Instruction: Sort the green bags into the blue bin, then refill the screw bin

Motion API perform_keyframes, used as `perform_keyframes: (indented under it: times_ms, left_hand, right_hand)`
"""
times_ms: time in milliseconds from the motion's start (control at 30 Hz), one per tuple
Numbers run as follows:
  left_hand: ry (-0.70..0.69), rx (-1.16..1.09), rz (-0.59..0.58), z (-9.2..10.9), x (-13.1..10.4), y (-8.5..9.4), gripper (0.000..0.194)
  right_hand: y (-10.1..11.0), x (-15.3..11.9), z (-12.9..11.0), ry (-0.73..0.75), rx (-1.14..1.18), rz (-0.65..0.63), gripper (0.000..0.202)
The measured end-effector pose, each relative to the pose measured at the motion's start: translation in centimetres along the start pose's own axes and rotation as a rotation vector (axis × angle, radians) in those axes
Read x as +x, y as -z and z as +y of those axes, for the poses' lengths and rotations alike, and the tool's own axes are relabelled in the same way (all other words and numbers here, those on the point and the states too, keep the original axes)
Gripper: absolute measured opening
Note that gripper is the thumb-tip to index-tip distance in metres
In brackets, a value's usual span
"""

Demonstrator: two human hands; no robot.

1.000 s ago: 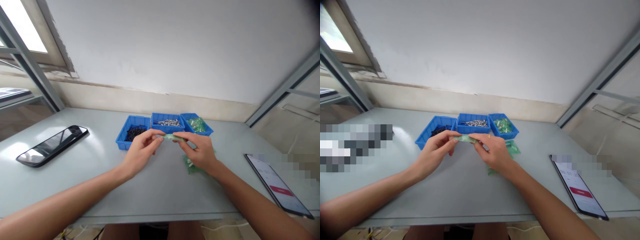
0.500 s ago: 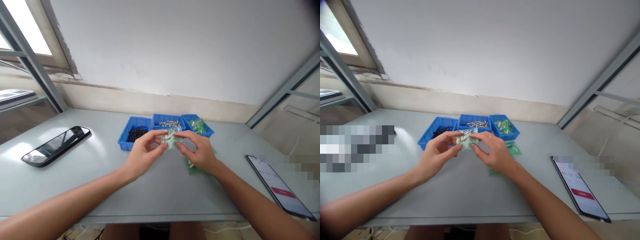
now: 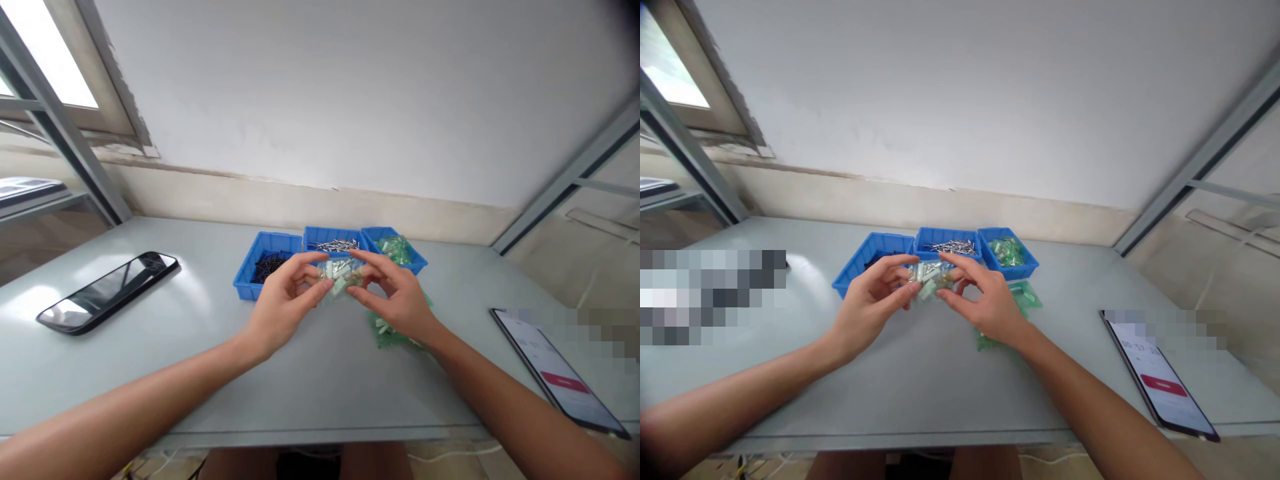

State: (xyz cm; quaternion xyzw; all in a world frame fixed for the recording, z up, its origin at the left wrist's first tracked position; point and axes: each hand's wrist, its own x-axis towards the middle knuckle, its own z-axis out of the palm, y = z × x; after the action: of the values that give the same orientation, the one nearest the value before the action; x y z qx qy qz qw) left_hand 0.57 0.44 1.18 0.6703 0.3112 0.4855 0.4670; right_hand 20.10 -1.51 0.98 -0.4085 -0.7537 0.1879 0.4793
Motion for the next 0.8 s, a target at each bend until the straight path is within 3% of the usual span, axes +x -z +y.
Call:
perform_keyframes:
  times_ms: [200, 400, 567, 800]
  left_hand:
    - [0.005, 0.032, -0.054, -0.17, -0.20, -0.10, 0.055]
    - [-0.016, 0.064, -0.032, -0.04, -0.21, -0.16, 0.043]
    - [-0.043, 0.094, -0.003, 0.05, -0.11, -0.02, 0.021]
    - [-0.081, 0.128, -0.030, -0.09, -0.26, -0.03, 0.027]
  right_hand:
    - [0.18, 0.03, -0.14, -0.058, 0.072, -0.016, 0.045]
    - [0.20, 0.18, -0.12, -0.067, 0.093, -0.003, 0.036]
    - [0.20, 0.28, -0.20, -0.059, 0.072, -0.008, 0.027]
    - [0.21, 0.35, -0.33, -0.043, 0.038, 0.015, 0.022]
